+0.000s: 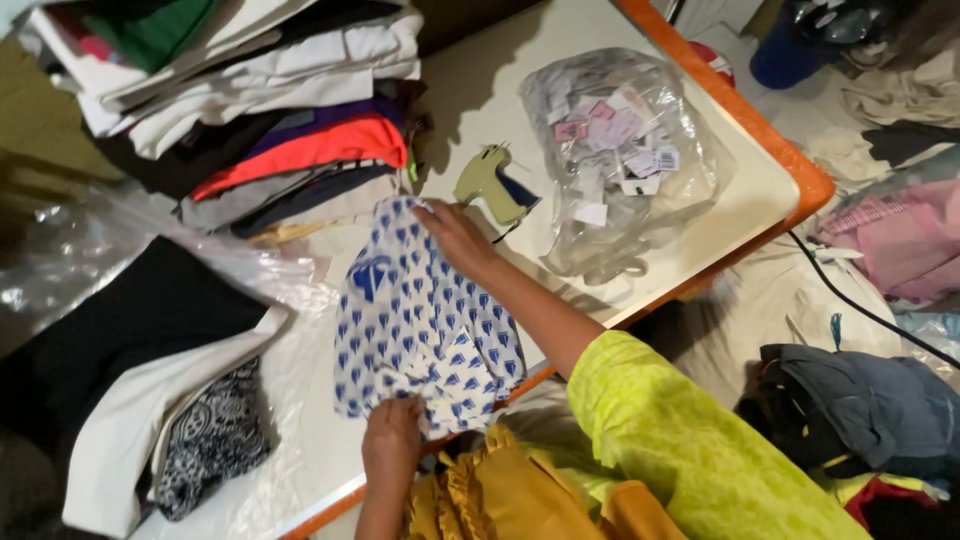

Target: Tagging clothing items using a tagging gun and then folding them on a flat surface.

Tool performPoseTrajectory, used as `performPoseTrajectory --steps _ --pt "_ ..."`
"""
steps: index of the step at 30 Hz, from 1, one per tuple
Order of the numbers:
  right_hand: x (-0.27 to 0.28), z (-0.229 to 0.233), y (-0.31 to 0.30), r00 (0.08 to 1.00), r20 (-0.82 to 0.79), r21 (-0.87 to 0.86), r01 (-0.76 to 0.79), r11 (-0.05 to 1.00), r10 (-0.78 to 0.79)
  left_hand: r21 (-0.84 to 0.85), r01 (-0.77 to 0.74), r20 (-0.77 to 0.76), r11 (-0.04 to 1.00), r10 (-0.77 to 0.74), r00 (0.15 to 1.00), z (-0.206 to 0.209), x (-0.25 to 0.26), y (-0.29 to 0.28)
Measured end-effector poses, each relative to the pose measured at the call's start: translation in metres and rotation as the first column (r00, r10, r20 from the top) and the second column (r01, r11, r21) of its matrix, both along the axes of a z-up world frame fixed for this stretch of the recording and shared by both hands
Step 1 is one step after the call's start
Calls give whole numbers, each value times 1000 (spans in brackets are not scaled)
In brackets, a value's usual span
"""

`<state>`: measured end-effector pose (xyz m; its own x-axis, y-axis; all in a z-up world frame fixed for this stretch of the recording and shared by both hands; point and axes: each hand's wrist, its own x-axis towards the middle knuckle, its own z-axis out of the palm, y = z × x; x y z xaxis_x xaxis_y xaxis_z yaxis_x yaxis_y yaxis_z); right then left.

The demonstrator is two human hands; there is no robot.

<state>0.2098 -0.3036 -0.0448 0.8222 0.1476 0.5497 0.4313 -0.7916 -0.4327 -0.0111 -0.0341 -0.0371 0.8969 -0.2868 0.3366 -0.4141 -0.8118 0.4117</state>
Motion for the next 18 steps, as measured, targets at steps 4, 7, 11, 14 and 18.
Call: performPoseTrajectory --steps 4,7,11,14,18 --pt "-17 32 -1 991 -128 28 36 999 -33 44 11 -35 999 -10 999 8 1 -12" --pt "-49 43 -8 978 -206 89 36 995 -17 22 33 -24 999 -33 999 12 2 -11" --pt "-106 26 -9 996 -59 9 64 998 -63 42 56 -109 998 -51 993 23 -1 -16" --pt "-139 30 -12 999 -30 62 -10 998 12 125 84 -137 989 -67 988 26 4 -28" --pt "-148 21 -64 973 55 367 188 911 -223 199 145 2 969 -148 989 23 12 -29"
